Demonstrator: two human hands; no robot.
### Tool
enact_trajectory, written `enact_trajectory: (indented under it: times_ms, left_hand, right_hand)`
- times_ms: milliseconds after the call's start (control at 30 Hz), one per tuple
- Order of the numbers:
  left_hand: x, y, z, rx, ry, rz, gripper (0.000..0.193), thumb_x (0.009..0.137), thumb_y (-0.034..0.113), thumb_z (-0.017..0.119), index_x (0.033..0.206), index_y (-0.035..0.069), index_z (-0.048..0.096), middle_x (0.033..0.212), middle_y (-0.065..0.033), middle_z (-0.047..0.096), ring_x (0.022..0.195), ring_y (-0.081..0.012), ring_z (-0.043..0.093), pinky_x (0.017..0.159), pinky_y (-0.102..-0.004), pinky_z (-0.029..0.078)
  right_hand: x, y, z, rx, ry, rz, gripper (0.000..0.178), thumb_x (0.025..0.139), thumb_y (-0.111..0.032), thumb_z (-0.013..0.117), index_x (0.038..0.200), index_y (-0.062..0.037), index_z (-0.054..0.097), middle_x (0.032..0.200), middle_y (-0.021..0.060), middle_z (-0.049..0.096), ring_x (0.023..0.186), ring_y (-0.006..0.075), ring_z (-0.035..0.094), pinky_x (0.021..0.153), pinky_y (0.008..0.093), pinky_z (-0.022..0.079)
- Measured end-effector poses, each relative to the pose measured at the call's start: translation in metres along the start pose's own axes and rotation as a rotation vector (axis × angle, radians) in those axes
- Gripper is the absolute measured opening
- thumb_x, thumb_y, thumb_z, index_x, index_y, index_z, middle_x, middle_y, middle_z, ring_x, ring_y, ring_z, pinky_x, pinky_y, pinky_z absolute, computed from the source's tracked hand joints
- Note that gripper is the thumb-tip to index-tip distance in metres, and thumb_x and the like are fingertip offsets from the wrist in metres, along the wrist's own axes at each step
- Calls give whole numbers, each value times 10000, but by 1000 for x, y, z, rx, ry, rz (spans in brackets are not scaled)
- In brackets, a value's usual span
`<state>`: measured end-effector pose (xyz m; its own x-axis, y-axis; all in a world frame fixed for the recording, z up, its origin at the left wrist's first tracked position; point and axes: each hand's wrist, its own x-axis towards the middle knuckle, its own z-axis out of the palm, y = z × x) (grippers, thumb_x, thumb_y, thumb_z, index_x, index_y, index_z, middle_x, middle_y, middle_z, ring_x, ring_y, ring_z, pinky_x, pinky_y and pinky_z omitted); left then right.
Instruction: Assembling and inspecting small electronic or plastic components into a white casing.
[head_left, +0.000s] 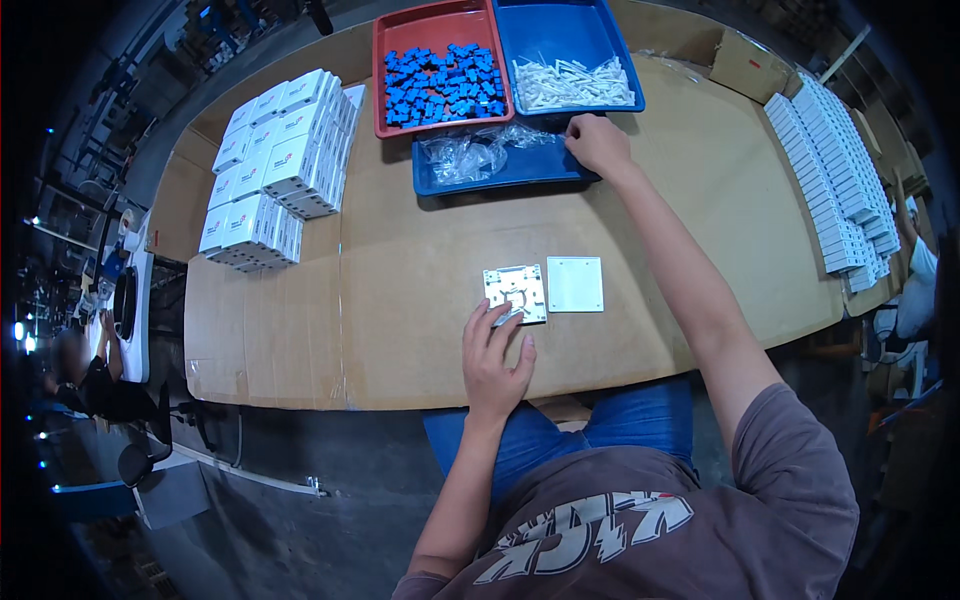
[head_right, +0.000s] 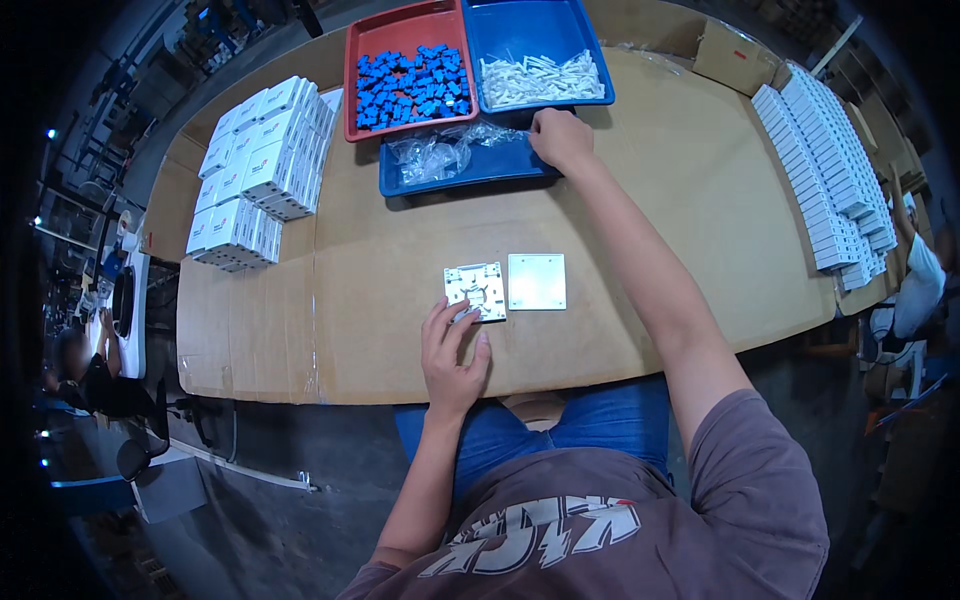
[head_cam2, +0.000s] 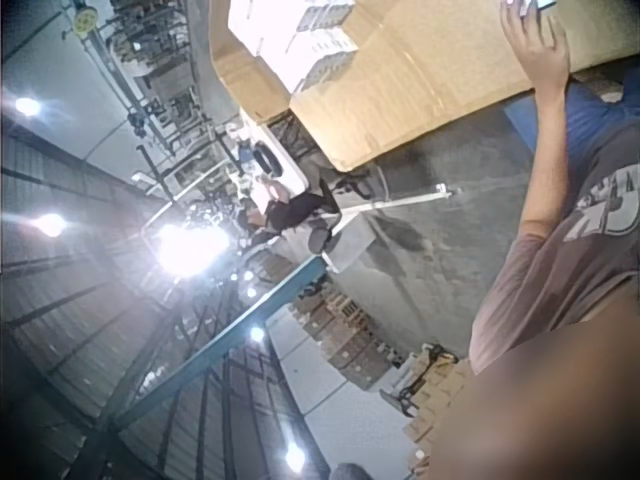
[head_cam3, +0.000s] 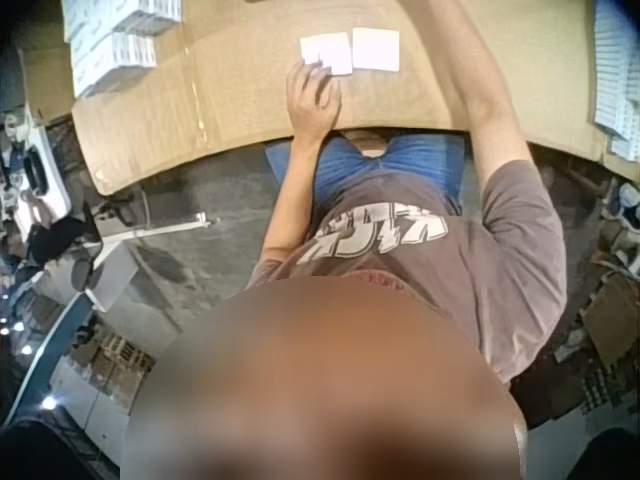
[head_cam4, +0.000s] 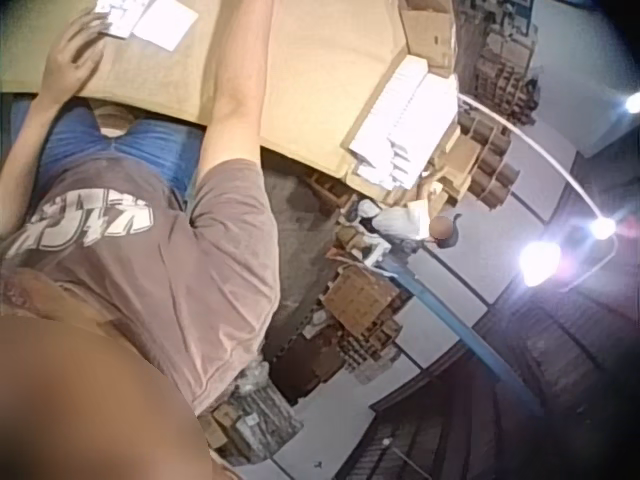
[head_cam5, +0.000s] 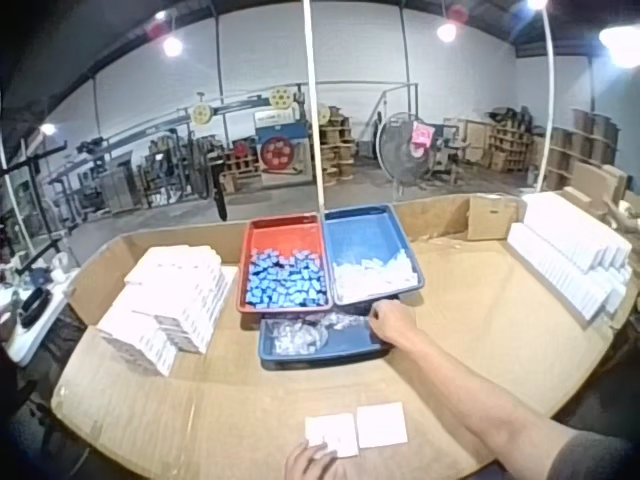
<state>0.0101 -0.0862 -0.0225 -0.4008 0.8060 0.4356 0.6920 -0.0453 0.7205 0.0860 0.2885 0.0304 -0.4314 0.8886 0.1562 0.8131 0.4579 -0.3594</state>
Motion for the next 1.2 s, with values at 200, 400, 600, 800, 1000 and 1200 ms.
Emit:
enact_trajectory:
  times_ms: [200, 400, 600, 800, 1000, 1200]
  left_hand:
    - [4, 3, -3, -164, 172, -144, 248, 937, 88, 677, 1166, 0, 716, 1239, -151, 690, 1231, -328, 607, 1066, -424, 480]
    - [44, 52, 11, -801, 210, -438, 261, 1054, 150, 599, 1246, -9, 678, 1205, -115, 684, 1044, -174, 671, 938, -321, 522]
    - [43, 73, 21, -764, 97, -506, 240, 1053, 219, 665, 1029, -7, 743, 809, 22, 650, 697, -21, 525, 635, -202, 462]
    - [26, 69, 24, -624, 181, -373, 199, 1018, 201, 725, 1021, 2, 725, 784, 58, 603, 698, -7, 472, 608, -198, 368]
    - [25, 55, 14, -663, 107, -427, 204, 1027, 193, 711, 1059, -3, 668, 810, 47, 625, 726, -13, 511, 630, -200, 385]
    - [25, 54, 11, -612, 112, -398, 242, 1021, 152, 714, 1178, 13, 594, 766, 45, 630, 716, -9, 494, 657, -186, 364]
  right_hand:
    - [-90, 1, -52, 1304, -297, 62, 132, 950, -126, 722, 1026, -19, 719, 839, 15, 691, 675, 50, 529, 608, 232, 431]
    - [-192, -11, -70, 1449, -554, 122, 134, 924, -87, 747, 1044, -46, 702, 875, 10, 682, 603, 40, 473, 531, 205, 354]
    - [-239, -13, -65, 1354, -516, 154, 105, 935, -69, 742, 1030, -28, 724, 848, 20, 700, 599, 35, 511, 508, 198, 382]
    - [-257, -12, -62, 1363, -467, 190, 118, 966, -70, 731, 1052, 11, 735, 861, 36, 726, 707, 83, 680, 592, 217, 544]
    - [-261, -13, -58, 1502, -540, 178, 154, 969, -38, 712, 1096, 48, 701, 906, 111, 747, 820, 156, 748, 710, 265, 611]
    - [-263, -10, -53, 1537, -554, 149, 165, 946, 16, 701, 1108, 42, 686, 907, 112, 738, 829, 176, 755, 760, 279, 622]
